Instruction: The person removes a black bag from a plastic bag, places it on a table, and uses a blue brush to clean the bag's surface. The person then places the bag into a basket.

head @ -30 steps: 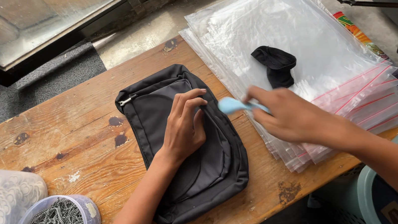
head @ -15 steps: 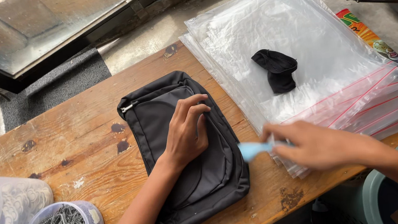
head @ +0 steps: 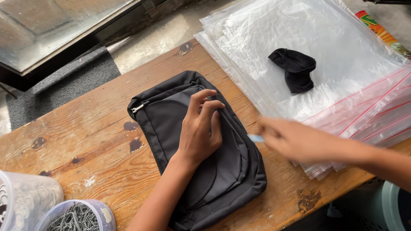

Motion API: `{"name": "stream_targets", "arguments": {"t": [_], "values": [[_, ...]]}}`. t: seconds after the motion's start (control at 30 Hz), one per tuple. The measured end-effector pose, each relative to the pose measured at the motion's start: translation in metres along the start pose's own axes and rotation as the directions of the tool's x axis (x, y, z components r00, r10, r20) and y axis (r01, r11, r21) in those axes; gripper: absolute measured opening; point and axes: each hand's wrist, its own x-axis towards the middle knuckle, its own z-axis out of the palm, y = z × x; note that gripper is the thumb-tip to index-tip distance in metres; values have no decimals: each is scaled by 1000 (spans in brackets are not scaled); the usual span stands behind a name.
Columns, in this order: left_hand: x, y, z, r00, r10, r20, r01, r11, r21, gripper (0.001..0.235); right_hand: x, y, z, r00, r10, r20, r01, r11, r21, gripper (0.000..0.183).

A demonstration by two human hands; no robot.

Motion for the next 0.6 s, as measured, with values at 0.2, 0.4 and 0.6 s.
{"name": "stream_targets", "arguments": {"t": [0.2,0.4,0.6], "values": [[-8,-9,14,957,-25,288,-34,979,199,44,-74,-17,-26,942,312,121,-243,887,-392,14],[-10,17,-15,902,-106,418,-15,961,276,52,-34,-31,-10,979,-54,-196,-53,862,-503,36],[-62,37,-96,877,-345,335,152,860,487,51,25,-40,3,956,-290,-53,262,917,-300,34]]}}
